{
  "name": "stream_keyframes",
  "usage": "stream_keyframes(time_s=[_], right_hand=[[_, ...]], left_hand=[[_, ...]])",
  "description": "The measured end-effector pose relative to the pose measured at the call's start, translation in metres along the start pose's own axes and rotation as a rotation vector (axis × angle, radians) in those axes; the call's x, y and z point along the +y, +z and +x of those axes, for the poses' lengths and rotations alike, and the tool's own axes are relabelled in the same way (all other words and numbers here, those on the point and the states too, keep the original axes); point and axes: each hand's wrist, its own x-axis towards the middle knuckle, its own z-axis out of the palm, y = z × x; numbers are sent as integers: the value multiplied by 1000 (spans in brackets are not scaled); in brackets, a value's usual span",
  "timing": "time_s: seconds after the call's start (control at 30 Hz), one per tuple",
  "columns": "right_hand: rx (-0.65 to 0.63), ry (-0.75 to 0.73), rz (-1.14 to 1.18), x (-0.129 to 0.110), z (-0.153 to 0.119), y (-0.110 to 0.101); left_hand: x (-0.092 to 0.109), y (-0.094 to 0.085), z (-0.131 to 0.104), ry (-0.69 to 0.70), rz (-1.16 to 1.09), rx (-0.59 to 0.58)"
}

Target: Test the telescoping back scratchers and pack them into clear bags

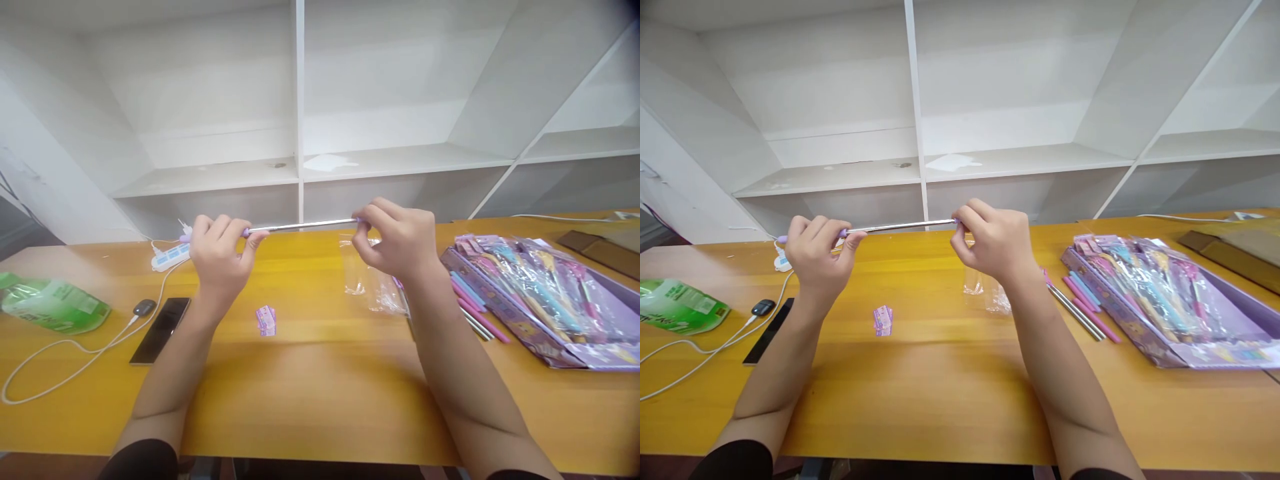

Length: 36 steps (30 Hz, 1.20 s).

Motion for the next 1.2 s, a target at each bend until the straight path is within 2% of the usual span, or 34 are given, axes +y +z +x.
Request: stream_keyframes(time_s=[0.1,0.4,0.73,0.93,1.07,1.13,1.2], right_hand=[[-18,-10,-57,-10,0,5],[0,16,-79,-8,1,-5],[-14,43,-102,-6,-4,4],[21,31,-132,-5,-1,-9],[-9,-53,-101,-33,-1,-10],[-64,-135,-60,-55,-1,-5],[-52,-153,-91,-74,-2,0]], left_hand=[[7,5,-3,-8,-7,-12],[14,3,-4,-4,-10,6],[23,0,-7,-8,37,29],[26,-6,-6,6,15,30],[41,-4,-11,62,-10,51],[51,-1,-15,73,-18,11],[57,3,-18,75,-39,-31]])
